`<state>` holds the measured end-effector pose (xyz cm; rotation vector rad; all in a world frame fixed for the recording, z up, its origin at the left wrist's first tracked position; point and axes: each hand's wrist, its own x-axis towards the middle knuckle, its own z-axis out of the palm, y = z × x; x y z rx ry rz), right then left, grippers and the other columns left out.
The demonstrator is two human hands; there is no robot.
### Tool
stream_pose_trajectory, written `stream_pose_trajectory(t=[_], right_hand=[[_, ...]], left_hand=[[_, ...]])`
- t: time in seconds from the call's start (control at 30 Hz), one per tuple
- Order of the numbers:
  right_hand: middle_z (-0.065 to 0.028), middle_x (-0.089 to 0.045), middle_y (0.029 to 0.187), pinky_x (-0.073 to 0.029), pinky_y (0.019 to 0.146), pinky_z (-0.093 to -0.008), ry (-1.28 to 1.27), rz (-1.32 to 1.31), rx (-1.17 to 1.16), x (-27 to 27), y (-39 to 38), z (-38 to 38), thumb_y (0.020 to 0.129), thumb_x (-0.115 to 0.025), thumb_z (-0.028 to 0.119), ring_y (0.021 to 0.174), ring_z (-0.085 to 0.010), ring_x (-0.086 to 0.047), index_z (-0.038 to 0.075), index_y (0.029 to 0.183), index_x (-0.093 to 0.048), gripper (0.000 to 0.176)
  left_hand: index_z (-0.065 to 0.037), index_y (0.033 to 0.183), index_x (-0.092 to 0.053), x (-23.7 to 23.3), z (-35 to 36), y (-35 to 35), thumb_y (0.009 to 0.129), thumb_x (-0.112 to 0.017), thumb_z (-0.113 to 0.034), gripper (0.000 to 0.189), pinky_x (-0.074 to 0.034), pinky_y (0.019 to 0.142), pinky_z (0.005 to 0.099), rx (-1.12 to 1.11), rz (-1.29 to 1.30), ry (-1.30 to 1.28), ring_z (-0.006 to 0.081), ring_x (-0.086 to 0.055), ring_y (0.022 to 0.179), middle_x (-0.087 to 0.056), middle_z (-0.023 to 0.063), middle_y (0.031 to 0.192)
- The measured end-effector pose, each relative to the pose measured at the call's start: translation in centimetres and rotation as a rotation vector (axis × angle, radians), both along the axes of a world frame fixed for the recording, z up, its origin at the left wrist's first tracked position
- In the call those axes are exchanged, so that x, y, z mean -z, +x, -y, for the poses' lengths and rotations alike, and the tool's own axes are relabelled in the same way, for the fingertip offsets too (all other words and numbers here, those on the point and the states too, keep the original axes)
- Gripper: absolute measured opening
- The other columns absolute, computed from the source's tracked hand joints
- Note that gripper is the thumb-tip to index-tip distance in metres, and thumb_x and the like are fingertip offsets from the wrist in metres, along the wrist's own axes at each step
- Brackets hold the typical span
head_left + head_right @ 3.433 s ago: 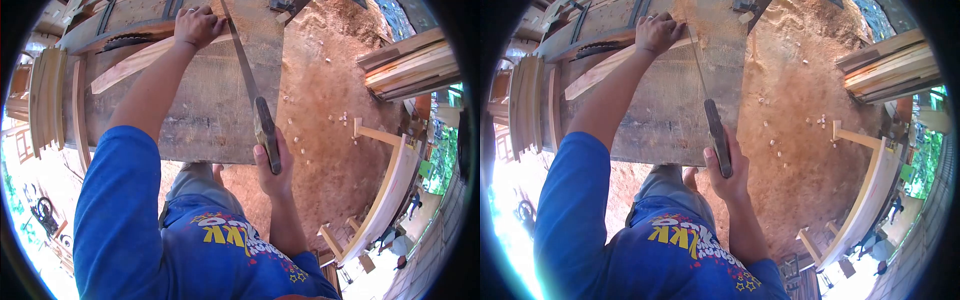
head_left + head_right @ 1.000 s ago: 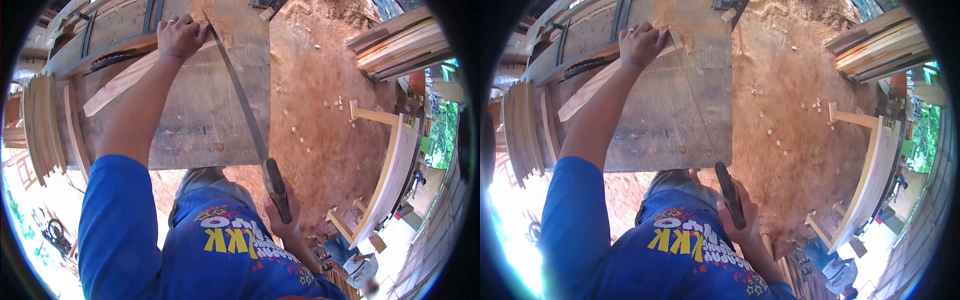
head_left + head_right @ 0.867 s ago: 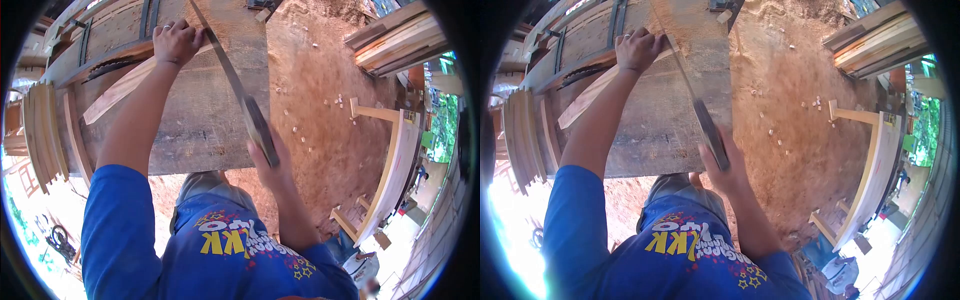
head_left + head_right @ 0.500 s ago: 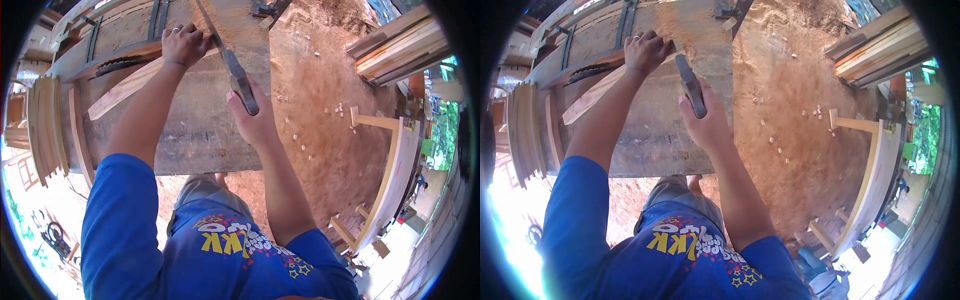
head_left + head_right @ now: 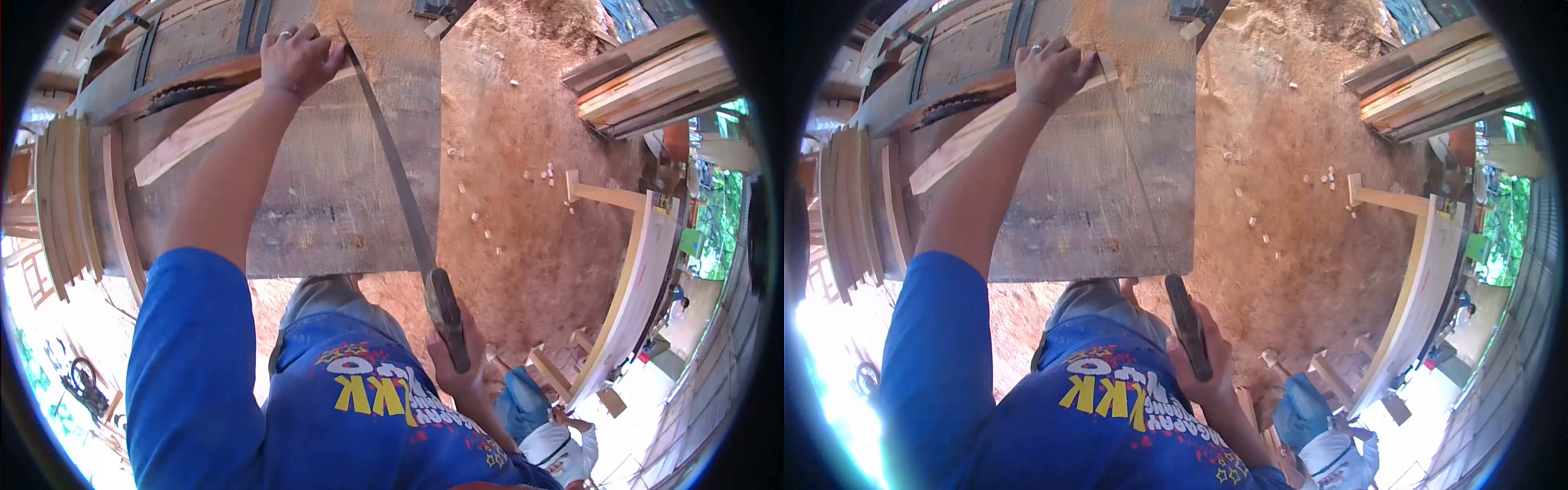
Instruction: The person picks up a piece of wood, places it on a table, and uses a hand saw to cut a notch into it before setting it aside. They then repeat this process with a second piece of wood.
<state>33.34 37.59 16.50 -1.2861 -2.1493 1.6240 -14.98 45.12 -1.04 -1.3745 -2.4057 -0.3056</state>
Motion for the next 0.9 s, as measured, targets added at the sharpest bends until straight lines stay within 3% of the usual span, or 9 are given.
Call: stream_pose_trajectory(t=[0.17,0.23,0.33,0.43,0.47,0.57,0.6,0.73,0.9], right_hand=[[-0.0072,-0.070,0.100,-0.055,0.081,-0.0307,-0.006,-0.201,0.056,9.0,-13.3,-7.4,0.102,-0.073,0.017,0.089,-0.0119,-0.065,0.004,0.152,-0.055,0.055],[-0.0072,-0.068,0.101,-0.053,0.078,-0.0304,-0.113,-0.225,0.029,9.2,-18.1,-10.0,0.103,-0.073,0.019,0.088,-0.0126,-0.064,0.005,0.152,-0.056,0.054],[-0.0048,-0.066,0.096,-0.051,0.075,-0.0294,0.029,-0.189,0.003,9.5,-20.5,-10.6,0.103,-0.072,0.021,0.082,-0.0121,-0.062,0.005,0.152,-0.057,0.054],[-0.0027,-0.063,0.092,-0.051,0.074,-0.0286,0.056,-0.251,-0.008,10.0,-20.6,-10.0,0.102,-0.073,0.021,0.079,-0.0107,-0.060,0.004,0.151,-0.057,0.054],[-0.0021,-0.063,0.091,-0.051,0.074,-0.0283,0.043,-0.256,0.001,9.5,-20.6,-9.6,0.102,-0.073,0.021,0.078,-0.0100,-0.059,0.004,0.151,-0.057,0.054],[-0.0005,-0.062,0.089,-0.050,0.074,-0.0276,-0.010,-0.246,0.022,8.2,-21.1,-8.4,0.102,-0.073,0.021,0.078,-0.0081,-0.058,0.004,0.151,-0.057,0.054],[-0.0002,-0.062,0.089,-0.050,0.073,-0.0275,-0.029,-0.224,0.026,8.2,-21.1,-8.4,0.103,-0.073,0.021,0.078,-0.0078,-0.058,0.004,0.151,-0.057,0.053],[0.0016,-0.061,0.089,-0.049,0.073,-0.0267,-0.153,-0.187,0.089,6.4,-21.8,-8.0,0.104,-0.072,0.021,0.080,-0.0063,-0.056,0.004,0.151,-0.057,0.052],[0.0021,-0.063,0.090,-0.049,0.074,-0.0263,-0.075,-0.142,0.065,7.4,-22.1,-7.2,0.104,-0.072,0.021,0.080,-0.0069,-0.056,0.003,0.152,-0.056,0.053]], left_hand=[[-0.021,0.077,-0.079,0.6,-0.3,-0.1,0.096,-0.072,-0.051,0.036,-0.047,0.089,0.0495,0.025,-0.009,0.042,0.0243,-0.074,0.100,-0.070,-0.0032,0.092],[-0.021,0.076,-0.079,0.0,-0.1,-0.1,0.096,-0.072,-0.052,0.037,-0.047,0.088,0.0491,0.024,-0.019,0.038,0.0244,-0.074,0.099,-0.070,-0.0027,0.091],[-0.022,0.080,-0.079,0.0,0.0,0.0,0.093,-0.075,-0.049,0.030,-0.046,0.092,0.0497,0.010,0.092,-0.006,0.0232,-0.072,0.106,-0.071,-0.0040,0.099],[-0.025,0.092,-0.080,0.0,1.0,0.1,0.090,-0.079,-0.046,0.021,-0.041,0.099,0.0509,0.110,0.029,0.225,0.0223,-0.066,0.117,-0.069,-0.0041,0.115],[-0.028,0.113,-0.078,0.2,2.0,0.6,0.085,-0.085,-0.041,0.032,-0.035,0.106,0.0530,0.117,0.117,0.238,0.0268,-0.059,0.126,-0.062,-0.0021,0.133],[-0.028,0.124,-0.074,0.5,6.1,0.8,0.085,-0.085,-0.042,0.043,-0.033,0.110,0.0535,0.140,0.110,0.275,0.0298,-0.057,0.130,-0.061,0.0020,0.139],[-0.025,0.131,-0.069,0.9,7.8,0.6,0.086,-0.085,-0.044,0.052,-0.037,0.110,0.0541,0.132,0.116,0.236,0.0324,-0.055,0.133,-0.059,0.0048,0.142],[-0.021,0.138,-0.065,2.0,12.8,-1.3,0.089,-0.082,-0.049,0.059,-0.050,0.095,0.0526,0.054,0.177,0.073,0.0326,-0.060,0.123,-0.061,0.0062,0.133],[-0.020,0.138,-0.064,1.3,14.0,-2.7,0.090,-0.081,-0.041,0.055,-0.050,0.096,0.0515,0.084,0.247,-0.009,0.0325,-0.063,0.117,-0.063,0.0070,0.125]])
